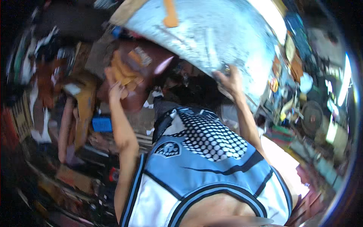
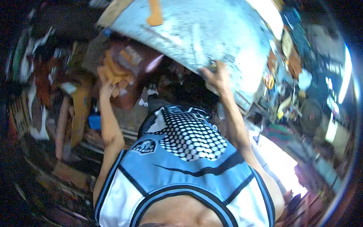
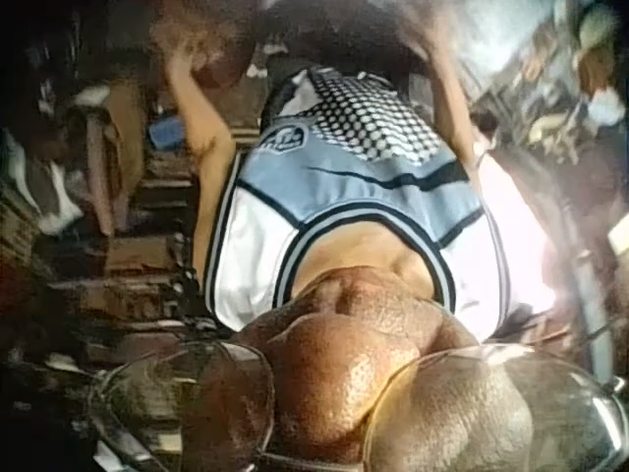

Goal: Tracing shoe patterns onto leather sheets and cutting them out using a template and a knife.

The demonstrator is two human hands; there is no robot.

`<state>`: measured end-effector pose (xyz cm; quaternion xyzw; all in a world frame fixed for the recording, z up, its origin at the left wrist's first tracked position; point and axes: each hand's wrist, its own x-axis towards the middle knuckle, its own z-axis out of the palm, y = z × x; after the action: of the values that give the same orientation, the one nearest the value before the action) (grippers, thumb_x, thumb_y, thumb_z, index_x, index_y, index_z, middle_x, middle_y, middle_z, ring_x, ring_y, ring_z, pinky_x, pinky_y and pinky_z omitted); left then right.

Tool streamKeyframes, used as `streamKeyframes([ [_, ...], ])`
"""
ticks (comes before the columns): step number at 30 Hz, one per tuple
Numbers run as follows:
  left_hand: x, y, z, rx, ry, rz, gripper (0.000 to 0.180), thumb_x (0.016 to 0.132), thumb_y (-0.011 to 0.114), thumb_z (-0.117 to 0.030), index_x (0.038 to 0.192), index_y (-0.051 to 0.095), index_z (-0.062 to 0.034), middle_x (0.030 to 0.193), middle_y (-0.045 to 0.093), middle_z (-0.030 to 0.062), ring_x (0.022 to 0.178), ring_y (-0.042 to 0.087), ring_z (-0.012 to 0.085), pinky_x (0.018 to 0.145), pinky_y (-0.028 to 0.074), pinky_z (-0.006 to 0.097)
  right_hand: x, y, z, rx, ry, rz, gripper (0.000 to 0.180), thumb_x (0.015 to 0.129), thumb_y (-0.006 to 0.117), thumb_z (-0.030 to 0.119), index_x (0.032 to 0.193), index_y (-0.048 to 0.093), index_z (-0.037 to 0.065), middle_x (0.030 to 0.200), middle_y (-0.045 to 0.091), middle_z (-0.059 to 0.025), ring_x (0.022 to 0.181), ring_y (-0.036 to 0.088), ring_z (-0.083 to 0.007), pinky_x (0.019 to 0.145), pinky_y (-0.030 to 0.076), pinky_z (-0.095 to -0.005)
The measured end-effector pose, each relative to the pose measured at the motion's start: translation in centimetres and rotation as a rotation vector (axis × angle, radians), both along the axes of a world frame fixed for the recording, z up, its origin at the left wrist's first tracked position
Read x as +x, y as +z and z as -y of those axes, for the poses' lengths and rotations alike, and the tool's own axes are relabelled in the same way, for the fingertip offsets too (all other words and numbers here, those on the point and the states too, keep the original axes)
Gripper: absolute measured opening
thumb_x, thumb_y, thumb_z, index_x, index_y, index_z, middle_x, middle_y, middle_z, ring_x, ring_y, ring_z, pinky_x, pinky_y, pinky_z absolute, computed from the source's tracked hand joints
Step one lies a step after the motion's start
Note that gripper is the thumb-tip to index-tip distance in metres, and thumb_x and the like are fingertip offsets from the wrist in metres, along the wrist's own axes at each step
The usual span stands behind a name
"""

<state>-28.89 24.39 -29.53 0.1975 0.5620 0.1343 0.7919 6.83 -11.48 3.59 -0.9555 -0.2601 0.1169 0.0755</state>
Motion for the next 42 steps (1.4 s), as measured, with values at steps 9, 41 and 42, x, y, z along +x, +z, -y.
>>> streamKeyframes([
  [9, 4.4, 28.1, -0.4, 0.534, -0.068, 0.184, 0.023, 0.095, 0.064, -0.015, 0.114, 0.061, -0.0023, 0.108, 0.064, 0.0049, 0.089, 0.058, 0.0127, 0.067, 0.045, 0.027, 0.6, -1.0, -1.4, 0.222, -0.162, -0.273, 0.039, 0.084, 0.069, 0.030, 0.104, 0.062, -0.003, 0.096, 0.065, -0.0244, 0.088, 0.065, -0.0403, 0.079, 0.052, -0.0478],
  [41, 32.1, 27.4, 8.4, 1.975, -1.296, 0.012, 0.080, 0.072, 0.075, -0.061, 0.132, 0.060, -0.0096, 0.149, 0.045, 0.0131, 0.142, 0.032, 0.0375, 0.115, 0.024, 0.057, 0.5, 2.3, -1.6, 0.509, -0.593, -0.745, 0.021, 0.086, 0.066, 0.011, 0.103, 0.066, -0.002, 0.078, 0.070, -0.0117, 0.066, 0.068, -0.0155, 0.055, 0.049, -0.0300],
  [42, 32.2, 27.1, 8.1, 1.980, -1.344, 0.021, 0.084, 0.069, 0.075, -0.065, 0.132, 0.060, -0.0102, 0.149, 0.045, 0.0120, 0.143, 0.032, 0.0367, 0.116, 0.022, 0.058, 0.5, 1.9, -1.7, 0.500, -0.600, -0.749, 0.021, 0.086, 0.066, 0.011, 0.103, 0.066, -0.002, 0.078, 0.070, -0.0117, 0.066, 0.068, -0.0155, 0.055, 0.049, -0.0300],
])
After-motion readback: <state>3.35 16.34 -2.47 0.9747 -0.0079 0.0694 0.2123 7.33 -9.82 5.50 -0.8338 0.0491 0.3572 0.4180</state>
